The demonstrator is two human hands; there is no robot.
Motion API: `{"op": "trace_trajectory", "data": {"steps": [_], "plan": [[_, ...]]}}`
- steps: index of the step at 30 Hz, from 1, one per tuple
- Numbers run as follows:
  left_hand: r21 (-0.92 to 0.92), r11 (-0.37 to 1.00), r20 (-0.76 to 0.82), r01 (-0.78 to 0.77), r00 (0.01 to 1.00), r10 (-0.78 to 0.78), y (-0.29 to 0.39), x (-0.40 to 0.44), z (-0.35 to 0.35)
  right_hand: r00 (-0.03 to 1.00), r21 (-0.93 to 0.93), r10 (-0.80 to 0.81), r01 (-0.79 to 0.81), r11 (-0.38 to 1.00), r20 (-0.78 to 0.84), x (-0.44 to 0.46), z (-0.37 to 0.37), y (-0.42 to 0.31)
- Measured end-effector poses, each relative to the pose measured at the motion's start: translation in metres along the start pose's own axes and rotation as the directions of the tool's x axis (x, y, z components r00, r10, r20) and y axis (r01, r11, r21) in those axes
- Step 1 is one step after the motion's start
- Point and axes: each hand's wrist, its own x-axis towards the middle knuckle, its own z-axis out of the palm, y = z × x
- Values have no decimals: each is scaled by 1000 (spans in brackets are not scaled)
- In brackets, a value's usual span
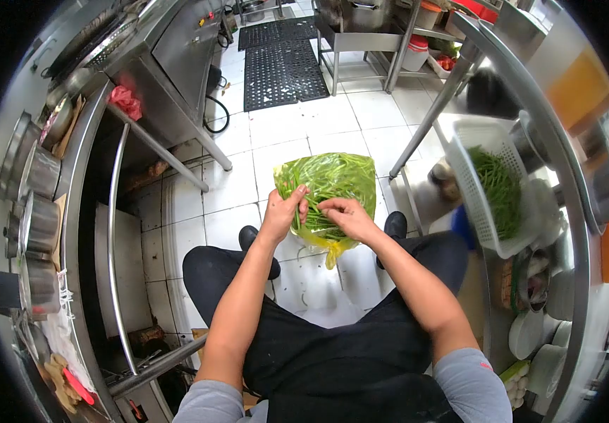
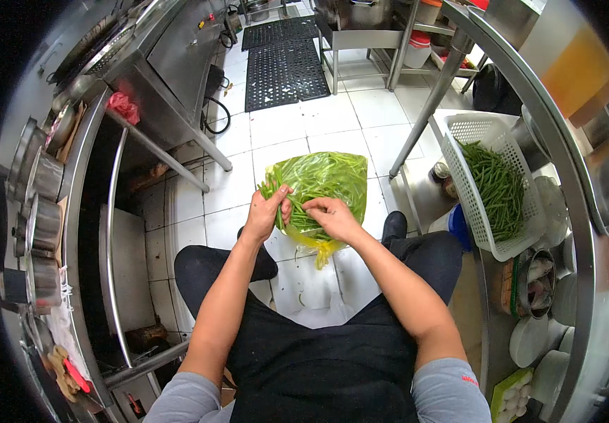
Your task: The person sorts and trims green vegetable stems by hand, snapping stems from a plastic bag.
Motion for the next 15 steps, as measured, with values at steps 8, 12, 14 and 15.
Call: {"op": "trace_trajectory", "data": {"steps": [8, 12, 14, 15], "plan": [[23, 1000, -16, -5, 1000, 5, -6, -2, 5, 980, -1, -2, 2, 1000, -197, 8, 8, 10], [285, 953, 25, 107, 993, -119, 3, -4, 2, 911, -4, 13, -16, 1000, -411, 17, -11, 17], [584, 802, 160, -127, 986, 39, -14, -5, -6, 868, -285, -245, 125, 950, -433, 10, -15, 2], [776, 522, 331, -355, 933, 141, -21, -7, -8, 788, -545, -488, 238, 804, -375, 7, -15, -5]]}}
